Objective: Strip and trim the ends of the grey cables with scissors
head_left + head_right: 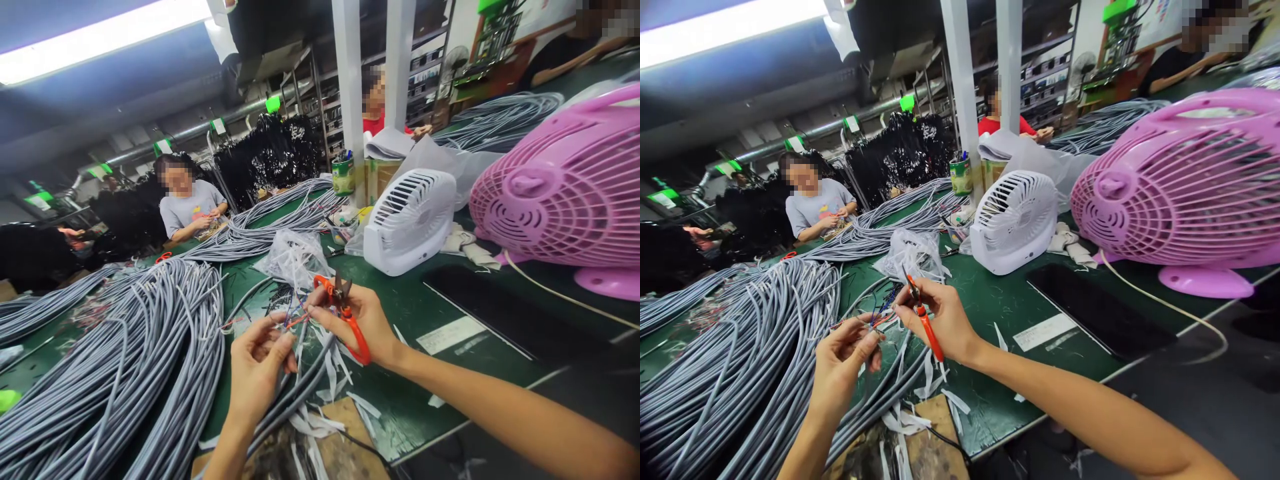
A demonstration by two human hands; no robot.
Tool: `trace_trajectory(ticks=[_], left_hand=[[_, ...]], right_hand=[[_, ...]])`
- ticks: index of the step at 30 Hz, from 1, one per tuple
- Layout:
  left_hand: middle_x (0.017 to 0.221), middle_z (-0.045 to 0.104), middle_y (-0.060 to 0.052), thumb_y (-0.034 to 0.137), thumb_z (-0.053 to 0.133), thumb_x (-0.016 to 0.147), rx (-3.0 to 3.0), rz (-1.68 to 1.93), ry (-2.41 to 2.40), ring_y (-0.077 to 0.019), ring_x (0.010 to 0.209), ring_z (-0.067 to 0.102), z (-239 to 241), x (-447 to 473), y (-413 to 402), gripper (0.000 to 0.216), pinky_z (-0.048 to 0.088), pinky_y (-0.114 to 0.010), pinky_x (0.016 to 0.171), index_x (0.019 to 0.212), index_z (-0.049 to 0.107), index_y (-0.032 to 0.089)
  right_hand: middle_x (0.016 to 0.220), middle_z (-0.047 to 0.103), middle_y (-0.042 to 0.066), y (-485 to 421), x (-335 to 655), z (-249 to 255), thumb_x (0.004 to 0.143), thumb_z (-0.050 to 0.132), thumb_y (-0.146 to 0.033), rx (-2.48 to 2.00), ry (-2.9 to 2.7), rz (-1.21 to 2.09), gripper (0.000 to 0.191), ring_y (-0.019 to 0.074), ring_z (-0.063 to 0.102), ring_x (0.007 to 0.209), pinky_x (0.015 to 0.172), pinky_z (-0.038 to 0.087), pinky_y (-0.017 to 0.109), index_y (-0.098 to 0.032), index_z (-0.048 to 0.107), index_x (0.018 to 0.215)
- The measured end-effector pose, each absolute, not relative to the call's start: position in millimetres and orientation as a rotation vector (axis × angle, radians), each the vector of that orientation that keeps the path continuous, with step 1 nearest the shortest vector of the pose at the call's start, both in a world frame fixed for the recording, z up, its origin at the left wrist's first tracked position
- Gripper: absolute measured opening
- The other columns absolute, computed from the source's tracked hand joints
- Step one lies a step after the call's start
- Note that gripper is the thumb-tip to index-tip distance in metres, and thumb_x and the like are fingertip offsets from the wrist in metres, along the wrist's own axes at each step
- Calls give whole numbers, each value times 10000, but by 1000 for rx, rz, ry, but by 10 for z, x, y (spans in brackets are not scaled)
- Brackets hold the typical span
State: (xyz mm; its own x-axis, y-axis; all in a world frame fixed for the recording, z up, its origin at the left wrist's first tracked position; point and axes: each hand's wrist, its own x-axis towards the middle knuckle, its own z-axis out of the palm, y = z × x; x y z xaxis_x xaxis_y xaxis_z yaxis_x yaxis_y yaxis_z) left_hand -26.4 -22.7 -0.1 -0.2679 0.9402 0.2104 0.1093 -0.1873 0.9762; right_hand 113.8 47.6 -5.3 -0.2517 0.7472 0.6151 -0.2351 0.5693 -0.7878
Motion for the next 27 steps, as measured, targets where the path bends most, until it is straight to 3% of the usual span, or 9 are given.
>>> trace_trajectory(ticks=[13,22,27], left_hand=[[604,643,-21,348,727,589,1241,1313,1395,-129,542,596,19,-349,-140,311,498,-251,582,763,654,100],[593,669,-13,289,713,617,1207,1479,1391,-118,497,611,-43,-418,-121,353,503,-237,557,909,599,126],[629,675,-9,207,712,591,1448,1614,1614,-149,571,648,-45,-367,-172,188,522,-236,561,758,649,149]], right_hand=[[634,576,-7,638,1078,-135,664,665,-305,-528,-1437,1070,163,121,521,589,583,448,240,-168,574,661],[627,498,-34,601,1064,-197,697,622,-242,-589,-1318,887,119,104,453,585,577,397,214,-185,519,676],[617,499,-36,642,1075,-179,701,616,-295,-645,-1272,901,152,105,450,569,569,387,217,-185,513,680]])
